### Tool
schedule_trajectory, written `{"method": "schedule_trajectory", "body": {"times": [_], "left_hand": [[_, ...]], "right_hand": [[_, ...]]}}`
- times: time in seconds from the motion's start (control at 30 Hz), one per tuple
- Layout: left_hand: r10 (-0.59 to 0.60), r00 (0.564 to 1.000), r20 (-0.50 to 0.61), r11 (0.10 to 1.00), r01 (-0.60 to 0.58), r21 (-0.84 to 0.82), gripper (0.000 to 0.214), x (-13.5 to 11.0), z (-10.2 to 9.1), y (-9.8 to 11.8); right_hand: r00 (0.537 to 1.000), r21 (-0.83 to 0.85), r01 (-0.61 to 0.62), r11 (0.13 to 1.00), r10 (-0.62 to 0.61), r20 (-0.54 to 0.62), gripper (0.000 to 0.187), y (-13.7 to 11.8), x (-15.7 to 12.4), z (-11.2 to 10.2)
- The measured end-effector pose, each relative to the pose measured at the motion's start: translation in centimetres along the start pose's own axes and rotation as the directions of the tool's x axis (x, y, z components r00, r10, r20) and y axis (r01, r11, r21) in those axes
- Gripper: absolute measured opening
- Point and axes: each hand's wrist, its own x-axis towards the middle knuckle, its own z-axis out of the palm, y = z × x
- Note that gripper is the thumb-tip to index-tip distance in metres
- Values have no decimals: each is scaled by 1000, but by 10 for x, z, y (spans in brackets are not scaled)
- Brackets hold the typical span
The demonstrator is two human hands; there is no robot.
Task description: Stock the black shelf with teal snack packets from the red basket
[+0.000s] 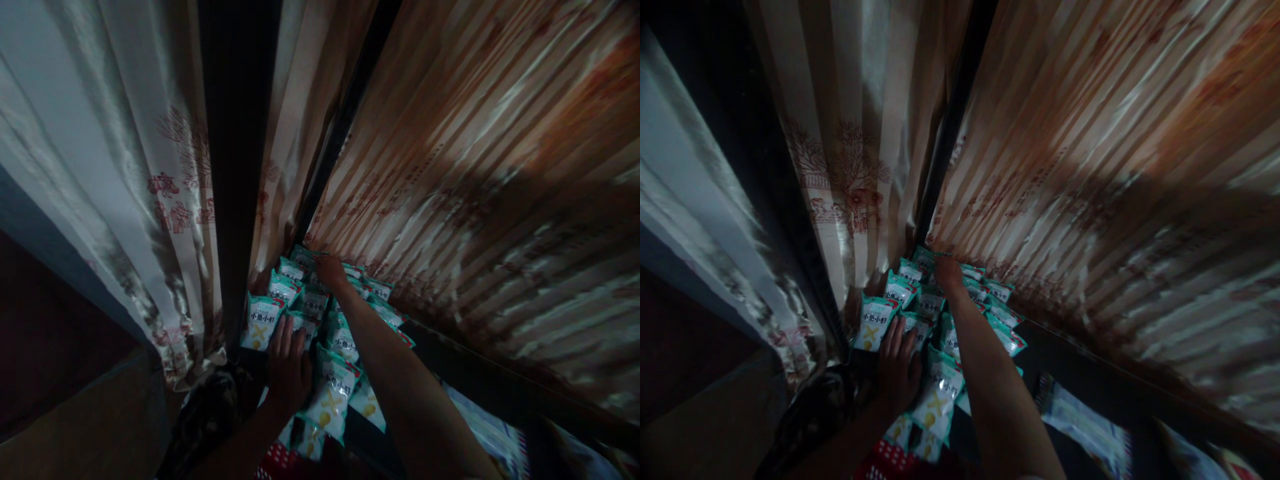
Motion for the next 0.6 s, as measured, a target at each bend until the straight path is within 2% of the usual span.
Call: {"method": "schedule_trajectory", "body": {"times": [0.33,0.5,0.6], "left_hand": [[4,1000,-8,1000,-4,-3,39,2,-2,2],[-12,1000,17,1000,12,-3,39,2,-4,3],[-7,1000,-12,1000,7,5,43,0,-5,3]], "right_hand": [[998,79,9,997,-5,-56,36,-2,0,2],[990,126,21,992,-3,-139,36,-3,-16,-7],[978,160,49,986,-15,-209,35,1,-32,-10]]}}
